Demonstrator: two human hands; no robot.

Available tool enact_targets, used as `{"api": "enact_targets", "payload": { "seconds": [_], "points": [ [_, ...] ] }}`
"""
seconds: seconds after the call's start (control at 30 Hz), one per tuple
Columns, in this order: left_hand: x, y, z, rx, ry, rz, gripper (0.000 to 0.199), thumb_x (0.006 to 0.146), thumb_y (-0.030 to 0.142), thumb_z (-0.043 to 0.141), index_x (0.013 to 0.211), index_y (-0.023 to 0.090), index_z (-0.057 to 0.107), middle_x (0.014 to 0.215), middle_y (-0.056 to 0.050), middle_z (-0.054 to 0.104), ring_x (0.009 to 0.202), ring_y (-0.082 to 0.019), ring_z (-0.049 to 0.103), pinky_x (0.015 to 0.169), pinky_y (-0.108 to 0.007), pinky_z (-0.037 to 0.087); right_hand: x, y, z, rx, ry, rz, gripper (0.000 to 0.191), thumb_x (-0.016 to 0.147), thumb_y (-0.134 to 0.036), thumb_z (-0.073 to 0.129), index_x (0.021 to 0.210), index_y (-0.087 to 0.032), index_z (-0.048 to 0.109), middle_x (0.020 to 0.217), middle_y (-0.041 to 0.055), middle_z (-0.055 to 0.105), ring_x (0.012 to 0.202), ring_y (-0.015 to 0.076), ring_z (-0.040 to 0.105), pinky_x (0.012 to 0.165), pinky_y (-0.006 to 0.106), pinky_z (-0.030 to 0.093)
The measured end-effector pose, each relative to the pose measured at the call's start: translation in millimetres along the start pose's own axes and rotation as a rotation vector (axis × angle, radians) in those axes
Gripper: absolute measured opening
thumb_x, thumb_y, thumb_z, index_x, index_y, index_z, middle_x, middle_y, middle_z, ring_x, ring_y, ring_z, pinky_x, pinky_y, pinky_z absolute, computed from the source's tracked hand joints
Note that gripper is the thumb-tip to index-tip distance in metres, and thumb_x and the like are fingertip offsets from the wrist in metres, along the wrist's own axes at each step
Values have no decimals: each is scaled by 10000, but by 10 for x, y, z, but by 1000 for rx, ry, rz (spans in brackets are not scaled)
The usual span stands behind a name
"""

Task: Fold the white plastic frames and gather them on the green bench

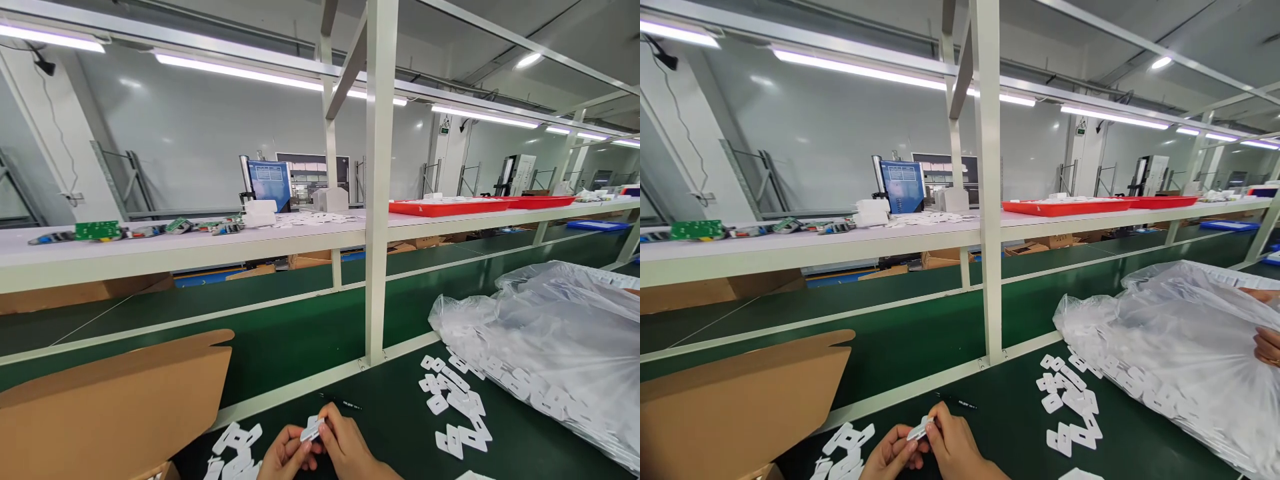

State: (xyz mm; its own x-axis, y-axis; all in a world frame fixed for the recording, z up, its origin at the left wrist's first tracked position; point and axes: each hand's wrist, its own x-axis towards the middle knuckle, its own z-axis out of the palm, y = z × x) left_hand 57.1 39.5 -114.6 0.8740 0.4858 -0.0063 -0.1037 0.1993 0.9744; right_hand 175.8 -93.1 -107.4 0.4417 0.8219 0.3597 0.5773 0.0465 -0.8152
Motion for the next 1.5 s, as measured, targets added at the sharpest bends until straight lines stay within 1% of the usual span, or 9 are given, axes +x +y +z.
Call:
{"api": "enact_targets", "payload": {
  "seconds": [0.13, 0.37, 0.5, 0.6, 0.77, 0.97, 1.2, 1.33, 1.5],
  "points": [
    [-5, -23, -9, -76, 37, 2, 644, 674, 719, 880, 910, 167, 647, 799, -74, 750, 626, -170, 649, 648, -272, 469, 6, -39, -8, 4, -22, 5, 353, 1117, -557, 342, 1064, -244, 496, 833, -10, 669, 716, 161, 621, 653, 245, 387],
    [-54, 65, -30, -161, 81, -44, 647, 706, 646, 899, 1089, 184, 657, 727, -8, 697, 663, -162, 652, 715, -274, 512, 12, -81, -15, -14, -40, 35, 275, 1073, -497, 475, 1057, -235, 556, 844, -11, 657, 739, 165, 612, 668, 252, 378],
    [-59, 104, -38, -129, 24, -80, 643, 705, 687, 878, 1030, 174, 667, 778, -43, 728, 690, -171, 661, 744, -286, 519, 19, -118, -34, -20, -34, 43, 238, 1058, -453, 505, 1020, -229, 576, 836, -16, 651, 736, 159, 600, 669, 250, 372],
    [-60, 103, -26, -116, 50, -44, 606, 734, 698, 850, 992, 185, 657, 746, -31, 717, 681, -172, 657, 736, -285, 509, 24, -137, -44, -12, -42, 42, 231, 1058, -441, 511, 1014, -228, 590, 837, -13, 664, 742, 162, 611, 683, 251, 390],
    [-55, 71, -13, -37, 71, 12, 590, 752, 714, 820, 961, 185, 664, 671, -13, 677, 659, -187, 652, 699, -294, 492, 23, -131, -45, -25, -34, 48, 197, 1039, -413, 544, 996, -228, 597, 850, -8, 683, 744, 165, 622, 682, 249, 406],
    [-53, 42, -55, 112, 98, 65, 609, 781, 754, 763, 953, 174, 689, 776, -63, 737, 663, -196, 653, 682, -307, 493, 11, -122, -41, -26, -36, 45, 179, 1047, -390, 529, 1027, -228, 604, 890, 1, 713, 770, 167, 642, 709, 250, 424],
    [-50, 1, -206, 260, -38, 45, 543, 855, 696, 721, 1040, 189, 668, 858, -66, 750, 757, -214, 688, 794, -330, 550, 7, -151, -53, -43, -26, 37, 203, 1066, -385, 477, 1079, -228, 606, 861, -10, 684, 732, 155, 597, 680, 250, 384],
    [-88, -34, -217, 347, 14, 66, 525, 827, 686, 746, 1014, 203, 666, 836, -54, 745, 741, -219, 693, 773, -322, 557, -2, -159, -57, -42, -19, 39, 234, 1069, -404, 466, 1096, -231, 621, 852, -16, 654, 716, 145, 572, 675, 250, 364],
    [-120, 29, -184, 275, 119, 73, 522, 822, 683, 751, 1010, 211, 632, 807, -49, 739, 765, -228, 703, 777, -321, 567, 0, -152, -66, -23, -23, 48, 237, 1071, -410, 471, 1122, -234, 622, 804, -32, 616, 671, 135, 549, 640, 247, 338]
  ]
}}
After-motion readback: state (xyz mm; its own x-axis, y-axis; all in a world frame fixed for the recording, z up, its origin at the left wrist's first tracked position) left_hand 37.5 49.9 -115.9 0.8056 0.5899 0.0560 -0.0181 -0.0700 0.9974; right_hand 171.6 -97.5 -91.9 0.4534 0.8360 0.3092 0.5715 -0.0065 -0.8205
